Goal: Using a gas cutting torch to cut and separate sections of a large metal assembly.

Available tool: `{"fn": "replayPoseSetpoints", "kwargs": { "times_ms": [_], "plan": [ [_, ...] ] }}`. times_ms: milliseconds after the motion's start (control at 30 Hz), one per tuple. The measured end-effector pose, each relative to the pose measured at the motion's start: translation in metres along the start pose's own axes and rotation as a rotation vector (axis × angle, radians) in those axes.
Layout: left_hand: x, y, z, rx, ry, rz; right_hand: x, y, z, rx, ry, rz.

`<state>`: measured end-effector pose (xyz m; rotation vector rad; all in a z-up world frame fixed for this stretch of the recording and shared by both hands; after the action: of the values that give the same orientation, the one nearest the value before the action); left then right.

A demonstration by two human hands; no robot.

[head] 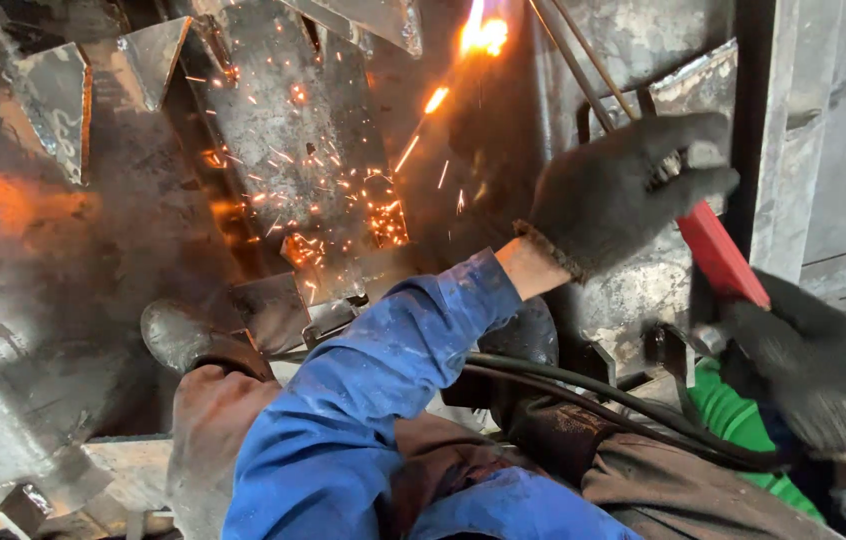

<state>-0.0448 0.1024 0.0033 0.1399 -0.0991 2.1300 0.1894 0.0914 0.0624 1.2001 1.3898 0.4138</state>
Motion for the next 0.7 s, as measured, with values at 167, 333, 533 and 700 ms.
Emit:
{"fn": "replayPoseSetpoints", "kwargs": {
  "times_ms": [167,333,533,700],
  "plan": [
    [0.028,0.034,-0.024,0.037,0.016,0.159,0.017,-0.033,-0.059,0.004,0.209,-0.108],
    [0.038,0.057,-0.05,0.09,0.13,0.29,0.016,-0.056,-0.087,-0.069,0.26,-0.098],
    [0.022,0.032,-0.061,-0.038,0.138,0.397,0.022,-0.045,-0.054,-0.005,0.064,-0.076],
    [0.037,0.049,-0.038,-0.146,0.197,0.283,0.024,-0.032,-0.058,-0.043,0.196,0.004]
  ]
}}
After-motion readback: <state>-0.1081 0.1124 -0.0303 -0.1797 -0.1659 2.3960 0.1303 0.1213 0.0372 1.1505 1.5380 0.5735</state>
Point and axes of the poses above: each hand's wrist, its own x-axis towards the middle knuckle, its own y-axis out of the back of the hand, z = x × y, the point moved 10 cm from there along x, towards the middle knuckle, and after that the axes turned 12 degrees about z, right-handed, at the moved point
